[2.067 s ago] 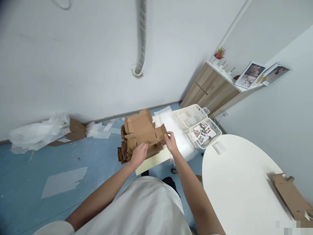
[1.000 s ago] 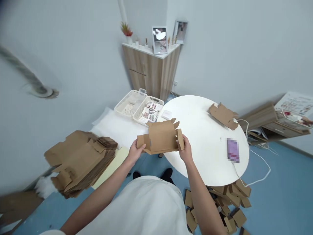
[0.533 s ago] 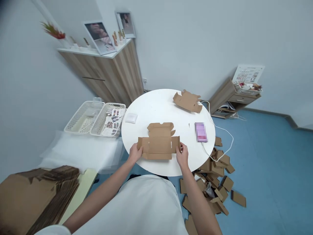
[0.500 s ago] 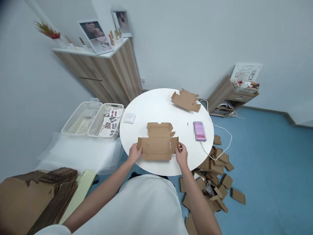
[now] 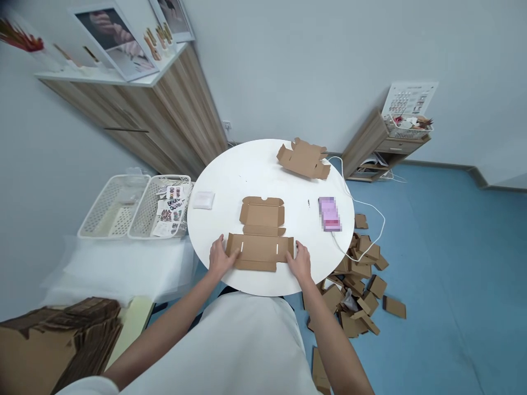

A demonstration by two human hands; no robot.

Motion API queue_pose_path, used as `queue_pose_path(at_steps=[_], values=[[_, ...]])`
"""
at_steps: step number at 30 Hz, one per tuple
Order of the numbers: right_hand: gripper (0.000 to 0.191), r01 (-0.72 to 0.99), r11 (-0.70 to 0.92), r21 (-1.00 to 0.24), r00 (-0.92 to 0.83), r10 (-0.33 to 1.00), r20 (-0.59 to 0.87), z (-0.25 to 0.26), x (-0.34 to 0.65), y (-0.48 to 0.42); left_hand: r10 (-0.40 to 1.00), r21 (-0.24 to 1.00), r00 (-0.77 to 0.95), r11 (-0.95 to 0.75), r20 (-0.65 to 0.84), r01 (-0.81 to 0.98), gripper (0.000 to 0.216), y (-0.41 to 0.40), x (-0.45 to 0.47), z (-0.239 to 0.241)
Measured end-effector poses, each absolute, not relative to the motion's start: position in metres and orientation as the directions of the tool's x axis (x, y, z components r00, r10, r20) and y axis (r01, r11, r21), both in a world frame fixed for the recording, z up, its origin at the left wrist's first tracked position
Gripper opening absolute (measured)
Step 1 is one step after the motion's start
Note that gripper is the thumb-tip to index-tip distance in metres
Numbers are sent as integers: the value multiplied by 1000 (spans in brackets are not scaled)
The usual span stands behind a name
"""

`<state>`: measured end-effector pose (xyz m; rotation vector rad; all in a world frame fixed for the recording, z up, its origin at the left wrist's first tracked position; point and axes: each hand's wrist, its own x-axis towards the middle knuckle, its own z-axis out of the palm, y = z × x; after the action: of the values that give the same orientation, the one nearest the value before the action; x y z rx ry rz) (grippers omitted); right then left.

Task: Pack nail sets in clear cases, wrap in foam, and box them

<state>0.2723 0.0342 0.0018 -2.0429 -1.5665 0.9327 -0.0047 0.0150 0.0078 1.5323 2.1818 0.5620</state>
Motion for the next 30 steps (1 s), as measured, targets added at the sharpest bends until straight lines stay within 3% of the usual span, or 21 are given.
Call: queue_pose_path(at_steps=[3,5,7,12,15,21,26,30], values=[[59,730,-224,-646,145,974,-175,11,269,60,1000,443,2,8,-23,896,76,7,2,22],[59,696,-225,-682,112,972,-207,16,263,83,965,396,255,-211,-62,894,66,3,7,28],[56,628,-258,-734,74,959,-274,18,254,108,919,362,378,-316,-114,877,53,1,9,29],[38,566,-343,-750,36,919,-393,9,236,146,904,291,387,-326,-184,900,38,2,9,16],[33,585,-342,-735,41,918,-394,3,231,148,906,279,378,-320,-188,905,44,5,7,11],[45,494,-321,-808,-23,924,-382,10,230,130,945,202,305,-277,-120,939,66,19,8,16],[46,619,-168,-767,-101,952,-290,19,230,108,920,148,353,-330,-173,932,89,38,11,23],[44,776,-62,-628,-147,950,-276,23,229,92,890,144,398,-373,-225,917,96,47,10,23]])
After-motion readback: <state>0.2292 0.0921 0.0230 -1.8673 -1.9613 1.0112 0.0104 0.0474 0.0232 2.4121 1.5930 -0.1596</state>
